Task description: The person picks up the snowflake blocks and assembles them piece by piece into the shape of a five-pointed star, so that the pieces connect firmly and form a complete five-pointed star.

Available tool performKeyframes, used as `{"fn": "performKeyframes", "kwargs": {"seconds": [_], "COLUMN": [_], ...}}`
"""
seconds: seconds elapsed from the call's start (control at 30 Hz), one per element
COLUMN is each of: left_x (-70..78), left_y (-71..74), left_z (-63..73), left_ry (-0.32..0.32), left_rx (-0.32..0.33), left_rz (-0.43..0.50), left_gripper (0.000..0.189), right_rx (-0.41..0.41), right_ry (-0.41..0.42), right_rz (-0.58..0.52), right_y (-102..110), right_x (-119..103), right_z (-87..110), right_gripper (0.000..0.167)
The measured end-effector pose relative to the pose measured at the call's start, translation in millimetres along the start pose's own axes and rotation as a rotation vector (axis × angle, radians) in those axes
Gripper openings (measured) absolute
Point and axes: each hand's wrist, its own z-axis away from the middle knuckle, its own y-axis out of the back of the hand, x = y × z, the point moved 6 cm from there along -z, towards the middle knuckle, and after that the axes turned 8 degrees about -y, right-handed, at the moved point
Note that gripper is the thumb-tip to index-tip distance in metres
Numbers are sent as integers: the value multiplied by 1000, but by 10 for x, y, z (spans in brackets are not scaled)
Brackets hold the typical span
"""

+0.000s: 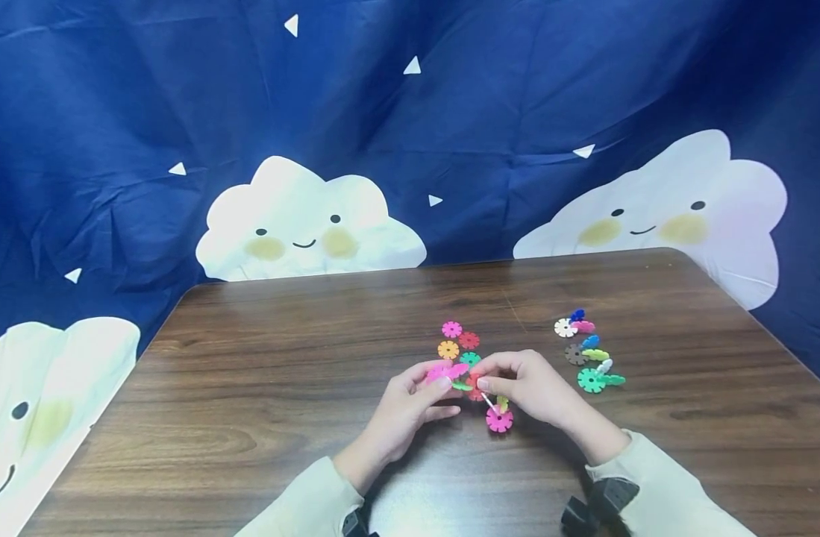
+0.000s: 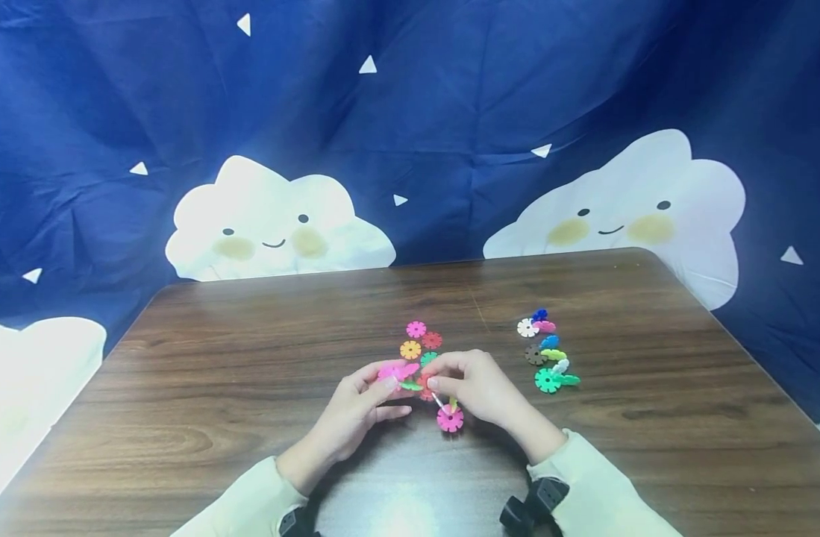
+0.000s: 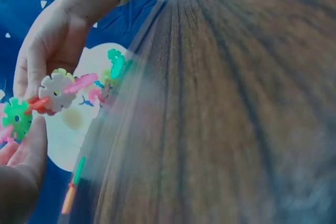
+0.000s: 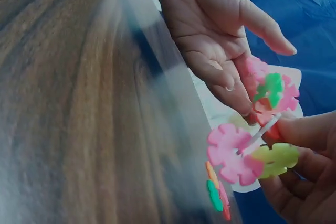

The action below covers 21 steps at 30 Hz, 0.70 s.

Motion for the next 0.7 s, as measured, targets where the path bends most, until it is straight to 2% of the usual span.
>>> {"fn": "performKeyframes", "kwargs": {"seconds": [0.2,0.4,0.7], "left_x": [-24,-30,-43], "left_y": [-10,-2,18], "left_z": [7,21,42], "left_ry": [25,16,-6], "left_rx": [31,55,38], "left_rz": [-9,-67,-132], "left_gripper": [42,36,34], "right_rx": [-18,4,97], "right_ry": [46,64,39], "right_rz": [52,79,146], "right_y": [-72,-94,128], "right_x": [-57,-73,-38], "right_z": [48,63,-44], "right_gripper": [10,9,16]}}
